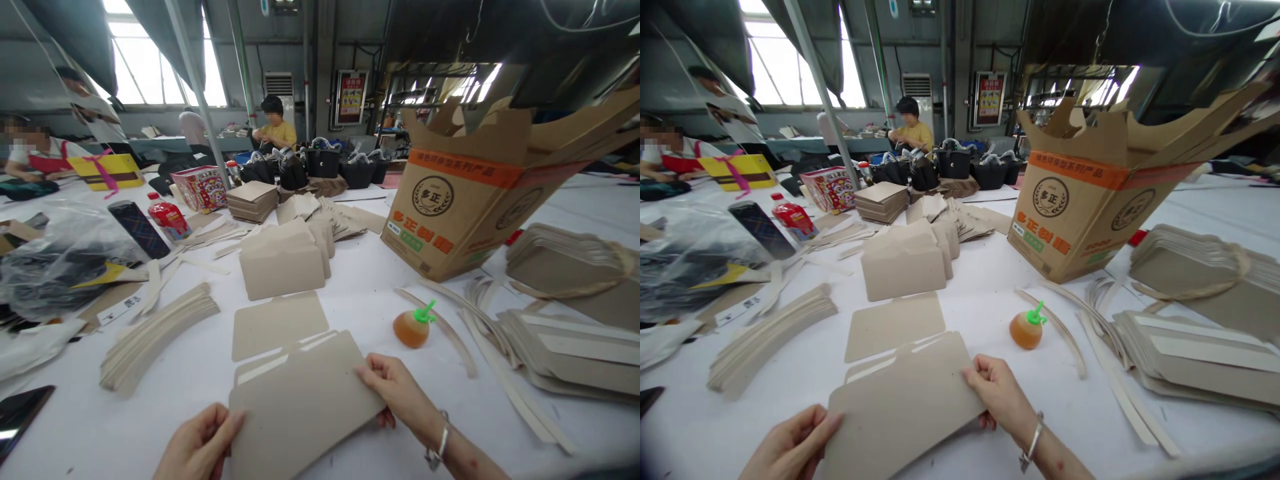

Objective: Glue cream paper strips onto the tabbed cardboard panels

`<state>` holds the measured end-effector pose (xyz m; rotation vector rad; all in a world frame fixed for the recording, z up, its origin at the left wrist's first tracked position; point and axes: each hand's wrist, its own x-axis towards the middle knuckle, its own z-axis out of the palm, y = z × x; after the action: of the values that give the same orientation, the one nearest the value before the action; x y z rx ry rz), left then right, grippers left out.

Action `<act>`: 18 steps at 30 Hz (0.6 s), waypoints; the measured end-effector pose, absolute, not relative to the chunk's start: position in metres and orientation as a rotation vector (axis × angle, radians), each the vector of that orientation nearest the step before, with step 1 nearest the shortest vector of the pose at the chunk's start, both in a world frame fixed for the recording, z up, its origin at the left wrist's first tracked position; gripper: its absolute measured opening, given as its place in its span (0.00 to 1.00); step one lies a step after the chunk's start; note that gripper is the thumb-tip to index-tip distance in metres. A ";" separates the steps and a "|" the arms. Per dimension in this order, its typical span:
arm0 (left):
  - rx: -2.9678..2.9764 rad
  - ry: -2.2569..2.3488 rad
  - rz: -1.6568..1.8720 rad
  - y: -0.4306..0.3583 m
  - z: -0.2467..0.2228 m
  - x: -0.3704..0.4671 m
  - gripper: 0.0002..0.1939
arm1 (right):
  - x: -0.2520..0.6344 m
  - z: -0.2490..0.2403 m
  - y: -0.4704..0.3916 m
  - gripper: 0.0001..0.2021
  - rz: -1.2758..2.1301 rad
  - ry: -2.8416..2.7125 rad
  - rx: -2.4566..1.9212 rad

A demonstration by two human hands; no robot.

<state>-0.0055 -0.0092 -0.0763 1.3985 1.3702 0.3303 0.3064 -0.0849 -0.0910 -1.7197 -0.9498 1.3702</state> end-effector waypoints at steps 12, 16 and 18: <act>1.522 1.471 0.341 0.022 -0.097 0.001 0.24 | 0.307 -0.105 -0.065 0.15 1.273 -1.067 -1.916; 1.485 1.484 0.360 0.022 -0.098 0.002 0.23 | 0.310 -0.111 -0.064 0.16 1.289 -1.093 -1.942; 1.470 1.486 0.366 0.022 -0.098 0.003 0.23 | 0.310 -0.114 -0.063 0.17 1.292 -1.111 -1.944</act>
<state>0.0029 0.0224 -0.0979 1.4698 1.4861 0.3659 0.3098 -0.0631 -0.1137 -1.9441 -1.1107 1.2921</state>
